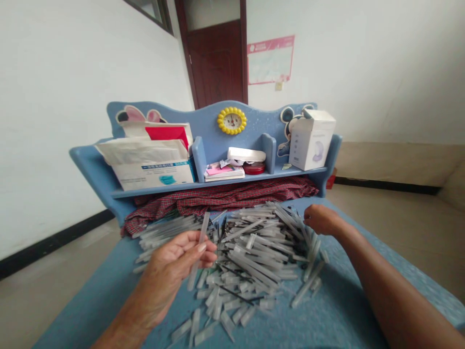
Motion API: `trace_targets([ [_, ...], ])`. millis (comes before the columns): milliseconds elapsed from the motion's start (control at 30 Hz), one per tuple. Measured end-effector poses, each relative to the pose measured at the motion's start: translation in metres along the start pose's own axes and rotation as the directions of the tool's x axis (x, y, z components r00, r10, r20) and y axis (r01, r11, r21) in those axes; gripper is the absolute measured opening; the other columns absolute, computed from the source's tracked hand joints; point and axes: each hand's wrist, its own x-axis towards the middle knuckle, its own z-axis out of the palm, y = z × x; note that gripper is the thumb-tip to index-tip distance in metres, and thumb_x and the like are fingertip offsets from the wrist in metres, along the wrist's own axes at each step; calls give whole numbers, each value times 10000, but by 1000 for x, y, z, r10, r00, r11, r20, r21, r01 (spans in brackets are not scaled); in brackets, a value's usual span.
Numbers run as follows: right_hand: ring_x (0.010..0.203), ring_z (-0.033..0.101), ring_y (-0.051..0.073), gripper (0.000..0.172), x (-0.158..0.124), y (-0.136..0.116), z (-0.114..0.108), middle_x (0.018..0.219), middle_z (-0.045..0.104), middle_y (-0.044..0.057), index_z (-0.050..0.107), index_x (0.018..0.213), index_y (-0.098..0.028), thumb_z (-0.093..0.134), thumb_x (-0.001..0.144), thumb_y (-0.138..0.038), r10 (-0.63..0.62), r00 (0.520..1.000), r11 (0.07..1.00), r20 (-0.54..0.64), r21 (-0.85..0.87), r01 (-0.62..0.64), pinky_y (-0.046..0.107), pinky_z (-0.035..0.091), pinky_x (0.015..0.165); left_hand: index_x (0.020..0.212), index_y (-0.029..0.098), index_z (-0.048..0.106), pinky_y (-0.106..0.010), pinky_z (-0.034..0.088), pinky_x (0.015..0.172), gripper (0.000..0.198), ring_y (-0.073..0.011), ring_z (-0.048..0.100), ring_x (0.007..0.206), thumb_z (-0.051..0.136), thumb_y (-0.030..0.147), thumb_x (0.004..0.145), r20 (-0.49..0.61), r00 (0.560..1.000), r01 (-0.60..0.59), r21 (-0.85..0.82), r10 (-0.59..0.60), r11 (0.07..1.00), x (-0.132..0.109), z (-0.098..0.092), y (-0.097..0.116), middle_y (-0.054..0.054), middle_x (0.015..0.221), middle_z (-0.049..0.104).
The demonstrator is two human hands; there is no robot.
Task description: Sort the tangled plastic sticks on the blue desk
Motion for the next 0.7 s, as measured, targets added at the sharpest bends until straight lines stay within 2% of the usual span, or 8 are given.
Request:
trace_targets([
  [167,599,623,168,234,4,0,5,656,667,94,700,850,-141,507,727,-188,14,998,1000,57,-6,-14,228,408,535,868,152,554,-273,493,669,162,-160,619,721,591,267,760,4,1000,-1,-12,1,1000,0,0,-3,-35,827,647],
  [300,596,623,163,249,5,1,6,665,671,91,700,885,-147,505,734,-184,13,998,1000,57,-5,-12,223,408,531,861,151,560,-280,494,665,157,-167,622,719,595,263,756,2,1000,-17,-16,17,1000,-1,0,-3,-42,829,649],
  [533,698,632,185,238,8,2,5,808,684,131,700,857,-147,505,765,-249,13,998,1000,-61,-5,-13,229,389,557,861,152,583,-266,492,683,132,-156,611,738,597,243,767,-9,998,-58,-127,57,990,-3,0,-1,-41,846,644],
  [700,702,617,187,266,2,0,-1,774,680,135,689,772,-141,453,796,-260,4,985,1000,-172,28,0,238,375,563,872,146,581,-283,496,741,108,-153,613,767,589,200,779,2,996,-89,-278,93,957,-4,-1,-2,-47,864,644],
])
